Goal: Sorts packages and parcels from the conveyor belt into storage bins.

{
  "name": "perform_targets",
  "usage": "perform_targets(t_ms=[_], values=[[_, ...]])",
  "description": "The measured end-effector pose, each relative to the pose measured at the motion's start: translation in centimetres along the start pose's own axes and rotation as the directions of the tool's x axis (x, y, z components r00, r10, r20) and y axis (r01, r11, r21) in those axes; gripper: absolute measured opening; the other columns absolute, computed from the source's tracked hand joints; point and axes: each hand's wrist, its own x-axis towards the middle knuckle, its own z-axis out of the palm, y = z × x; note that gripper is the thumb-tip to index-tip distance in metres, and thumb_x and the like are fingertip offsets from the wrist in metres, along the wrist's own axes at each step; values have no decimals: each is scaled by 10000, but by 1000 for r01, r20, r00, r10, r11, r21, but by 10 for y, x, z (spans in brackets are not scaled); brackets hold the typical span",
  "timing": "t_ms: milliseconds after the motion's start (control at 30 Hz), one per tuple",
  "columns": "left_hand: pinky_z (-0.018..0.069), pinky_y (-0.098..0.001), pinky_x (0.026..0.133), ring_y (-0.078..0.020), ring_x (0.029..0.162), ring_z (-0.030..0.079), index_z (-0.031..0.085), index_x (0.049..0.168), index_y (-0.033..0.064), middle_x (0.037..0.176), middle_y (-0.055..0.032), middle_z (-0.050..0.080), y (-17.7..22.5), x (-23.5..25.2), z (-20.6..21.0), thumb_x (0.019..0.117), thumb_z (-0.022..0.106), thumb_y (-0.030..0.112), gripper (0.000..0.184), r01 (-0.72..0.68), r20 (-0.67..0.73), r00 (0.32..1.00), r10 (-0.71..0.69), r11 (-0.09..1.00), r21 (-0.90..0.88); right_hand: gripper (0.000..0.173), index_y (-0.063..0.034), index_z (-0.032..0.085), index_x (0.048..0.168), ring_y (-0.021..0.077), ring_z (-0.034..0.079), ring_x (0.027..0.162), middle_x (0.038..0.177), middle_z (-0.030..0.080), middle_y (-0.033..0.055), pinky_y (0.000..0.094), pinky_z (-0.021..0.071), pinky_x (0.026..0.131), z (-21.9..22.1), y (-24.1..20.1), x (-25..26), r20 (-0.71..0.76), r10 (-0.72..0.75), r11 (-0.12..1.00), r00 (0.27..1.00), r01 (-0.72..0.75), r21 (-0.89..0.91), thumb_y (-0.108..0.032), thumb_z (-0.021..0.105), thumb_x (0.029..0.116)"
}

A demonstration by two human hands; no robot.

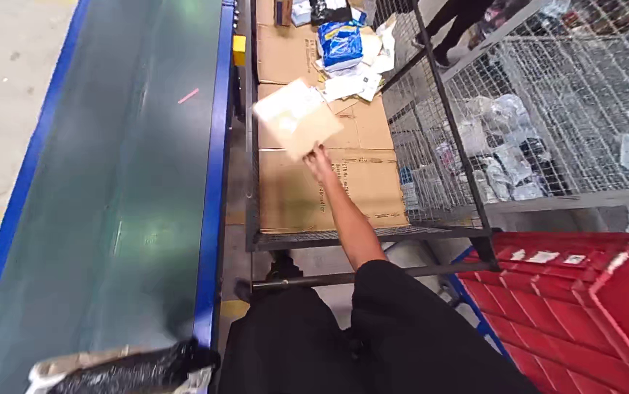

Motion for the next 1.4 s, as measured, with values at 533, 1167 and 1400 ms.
perform_targets(t_ms=[533, 1167, 1400], values=[[637, -434, 856, -254, 986, 738, 389, 1493, 43, 1199, -175, 698, -168, 156, 413, 854, 820, 317, 818, 400, 370, 647, -667, 710, 579, 647, -211, 720, 1072, 142, 746, 861, 950, 772, 25, 359, 636, 755, -61, 67, -110, 529, 201, 733, 824, -485, 477, -734, 761, 694], [624, -445, 908, -243, 1052, 720, 434, 1478, 16, 1249, -178, 677, -204, 110, 380, 1034, 613, 204, 515, 482, 97, 820, -564, 772, 414, 273, -149, 613, 1085, 59, 717, 773, 854, 744, -33, 288, 629, 692, -115, 64, -67, 217, 277, 952, 936, -298, 66, -319, 412, 1013], [587, -447, 984, -231, 1084, 707, 510, 1419, 1, 1221, -174, 689, -188, 58, 319, 997, 671, 256, 519, 423, 37, 876, -481, 804, 418, 713, -99, 238, 1559, 271, 522, 1332, 1491, 481, 146, 508, 477, 1086, -25, -52, 98, 313, -267, 831, 911, 53, 554, -595, 104, 1065]])
